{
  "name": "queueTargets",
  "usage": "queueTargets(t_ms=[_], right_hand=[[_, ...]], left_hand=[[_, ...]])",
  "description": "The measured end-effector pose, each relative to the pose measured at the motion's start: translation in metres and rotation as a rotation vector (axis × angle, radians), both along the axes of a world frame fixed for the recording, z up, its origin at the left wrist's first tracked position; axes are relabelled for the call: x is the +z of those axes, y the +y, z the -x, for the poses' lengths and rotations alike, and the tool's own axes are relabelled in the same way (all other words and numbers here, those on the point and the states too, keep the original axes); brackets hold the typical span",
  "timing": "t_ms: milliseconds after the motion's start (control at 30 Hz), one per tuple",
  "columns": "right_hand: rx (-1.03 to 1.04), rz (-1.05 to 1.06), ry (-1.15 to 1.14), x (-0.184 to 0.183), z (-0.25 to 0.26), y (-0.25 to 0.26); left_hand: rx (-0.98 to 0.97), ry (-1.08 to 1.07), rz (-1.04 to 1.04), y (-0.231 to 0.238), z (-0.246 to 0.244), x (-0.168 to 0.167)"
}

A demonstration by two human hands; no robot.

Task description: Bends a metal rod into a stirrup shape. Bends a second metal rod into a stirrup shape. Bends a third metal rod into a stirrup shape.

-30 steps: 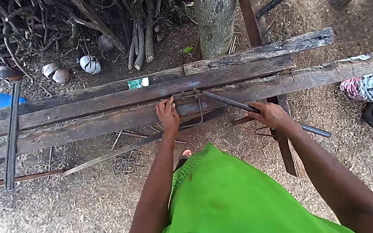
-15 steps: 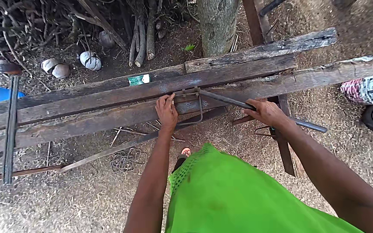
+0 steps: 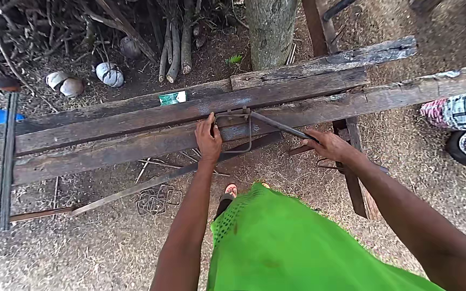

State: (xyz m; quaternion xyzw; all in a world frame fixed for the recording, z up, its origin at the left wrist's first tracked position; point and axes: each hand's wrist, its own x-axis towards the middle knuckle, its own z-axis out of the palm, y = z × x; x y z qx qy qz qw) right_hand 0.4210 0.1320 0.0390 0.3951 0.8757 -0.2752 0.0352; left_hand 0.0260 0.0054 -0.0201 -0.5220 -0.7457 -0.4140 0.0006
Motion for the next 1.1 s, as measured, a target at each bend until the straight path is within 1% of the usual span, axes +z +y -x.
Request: queueTargets(t_ms=[167,267,433,567,633,700,833,933,1100], right_hand=[[-0.030,-0.081,0.017,0.007,-0.002,-0.001],[-0.039,-0.076,0.040,0.007,-0.003,-0.008],[-0.071,0.003,0.104,-0.008,0.000,-0.023],[-0.052,-0.010,0.087,-0.011,-0.001,-0.028],[-0.028,-0.035,0.025,-0.004,0.000,-0.028],[-0.026,-0.085,-0.011,0.001,-0.001,-0.027],[-0.060,-0.193,0.042,0.012,0.000,-0.024],[-0.079,-0.181,0.045,0.019,0.003,-0.019],[-0.038,-0.077,0.075,0.020,-0.001,-0.012]], left_hand=[[-0.002,-0.028,-0.054,0.000,0.002,-0.005],[-0.030,-0.055,-0.064,-0.002,0.002,-0.005],[-0.028,-0.115,-0.037,-0.003,-0.001,0.003],[-0.022,-0.128,-0.005,0.001,0.004,0.001],[-0.005,-0.117,0.040,0.007,0.004,0.003],[-0.016,-0.074,0.038,0.011,0.003,0.003],[-0.055,-0.003,0.002,0.012,0.005,-0.002],[-0.057,0.003,-0.008,0.013,0.006,-0.004],[-0.038,0.021,-0.037,0.016,0.005,-0.006]])
